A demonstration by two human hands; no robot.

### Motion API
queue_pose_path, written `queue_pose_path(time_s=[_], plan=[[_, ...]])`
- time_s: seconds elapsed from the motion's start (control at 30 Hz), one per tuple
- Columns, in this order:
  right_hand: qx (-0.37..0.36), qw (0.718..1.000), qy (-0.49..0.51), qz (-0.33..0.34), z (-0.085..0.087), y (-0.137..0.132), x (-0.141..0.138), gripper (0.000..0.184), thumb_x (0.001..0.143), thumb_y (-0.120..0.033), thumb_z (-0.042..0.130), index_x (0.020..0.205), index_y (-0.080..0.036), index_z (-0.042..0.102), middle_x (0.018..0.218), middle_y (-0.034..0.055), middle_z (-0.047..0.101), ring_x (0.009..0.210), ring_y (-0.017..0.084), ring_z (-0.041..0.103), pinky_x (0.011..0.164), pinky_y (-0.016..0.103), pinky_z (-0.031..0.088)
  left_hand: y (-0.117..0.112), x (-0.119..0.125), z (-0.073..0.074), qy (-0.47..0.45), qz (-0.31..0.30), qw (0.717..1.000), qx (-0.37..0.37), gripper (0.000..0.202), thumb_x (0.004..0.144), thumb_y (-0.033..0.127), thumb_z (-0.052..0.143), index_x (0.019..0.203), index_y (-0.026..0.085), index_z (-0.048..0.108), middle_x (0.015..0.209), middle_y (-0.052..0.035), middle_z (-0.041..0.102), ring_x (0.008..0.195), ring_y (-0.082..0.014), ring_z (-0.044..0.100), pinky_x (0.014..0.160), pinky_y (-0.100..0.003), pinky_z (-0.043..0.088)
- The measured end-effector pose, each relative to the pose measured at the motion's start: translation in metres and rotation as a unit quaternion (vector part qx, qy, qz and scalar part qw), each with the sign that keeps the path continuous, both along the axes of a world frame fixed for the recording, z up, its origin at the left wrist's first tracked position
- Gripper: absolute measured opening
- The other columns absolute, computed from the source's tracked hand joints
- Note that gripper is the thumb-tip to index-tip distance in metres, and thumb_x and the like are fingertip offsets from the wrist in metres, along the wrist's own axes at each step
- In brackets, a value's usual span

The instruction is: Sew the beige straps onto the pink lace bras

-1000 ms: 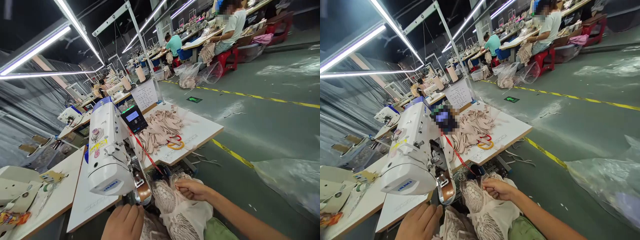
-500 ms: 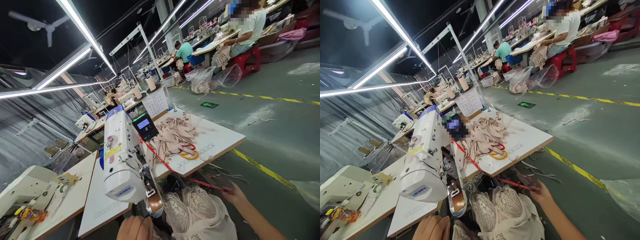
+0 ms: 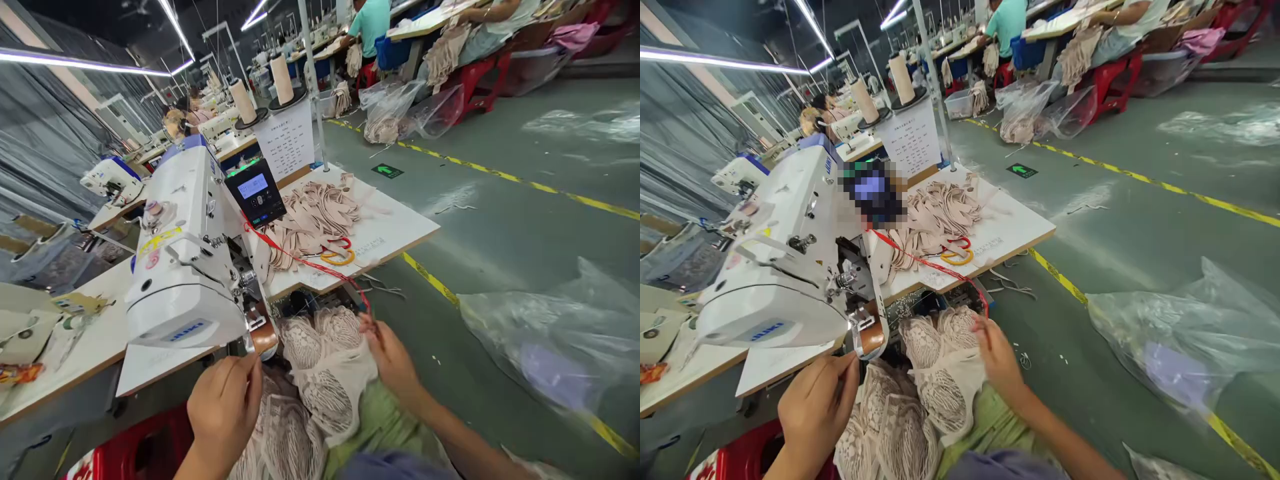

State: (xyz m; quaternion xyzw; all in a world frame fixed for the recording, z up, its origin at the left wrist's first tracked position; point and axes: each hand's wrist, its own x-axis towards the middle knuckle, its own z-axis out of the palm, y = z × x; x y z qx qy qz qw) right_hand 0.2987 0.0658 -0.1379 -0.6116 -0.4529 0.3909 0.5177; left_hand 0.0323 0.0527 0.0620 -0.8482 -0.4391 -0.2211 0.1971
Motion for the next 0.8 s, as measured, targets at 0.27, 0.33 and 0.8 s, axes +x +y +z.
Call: queue_pose_path(time_s=[0.27,0.33,0.8], plan=[[-0.183,0.744,0.532,0.360,0.107,-0.027,-0.113,0.055,0.088,-0.071,0.048,0.094,-0.017,0.055,0.062,-0.0065,0.044,0.044,0.004,0.020,0.046,0.023,0.013,-0.004,0.012,-0.009,-0.090,0.044,0.991,-0.092,0.005,0.089,0.014,0.064,0.092,0.017,0.064,0.071,-0.0001,0.064,0.063,-0.0123,0.059,0.063,-0.025,0.045],[-0.158,0.756,0.542,0.333,0.115,-0.025,-0.118,0.050,0.087,-0.067,0.056,0.090,-0.017,0.053,0.066,-0.0062,0.044,0.048,0.004,0.022,0.048,0.022,0.014,-0.007,0.013,-0.009,-0.082,0.046,0.991,-0.099,0.004,0.089,0.015,0.064,0.092,0.018,0.065,0.072,-0.0003,0.065,0.064,-0.0131,0.059,0.064,-0.025,0.045],[-0.125,0.811,0.495,0.286,0.082,-0.002,-0.101,0.056,0.082,-0.073,0.059,0.090,-0.018,0.053,0.058,-0.0111,0.029,0.046,0.005,0.014,0.047,0.024,0.012,0.015,-0.015,-0.027,-0.226,0.271,0.926,-0.136,0.029,0.088,0.038,0.062,0.066,0.018,0.066,0.057,0.0021,0.059,0.053,-0.0116,0.051,0.055,-0.023,0.038]])
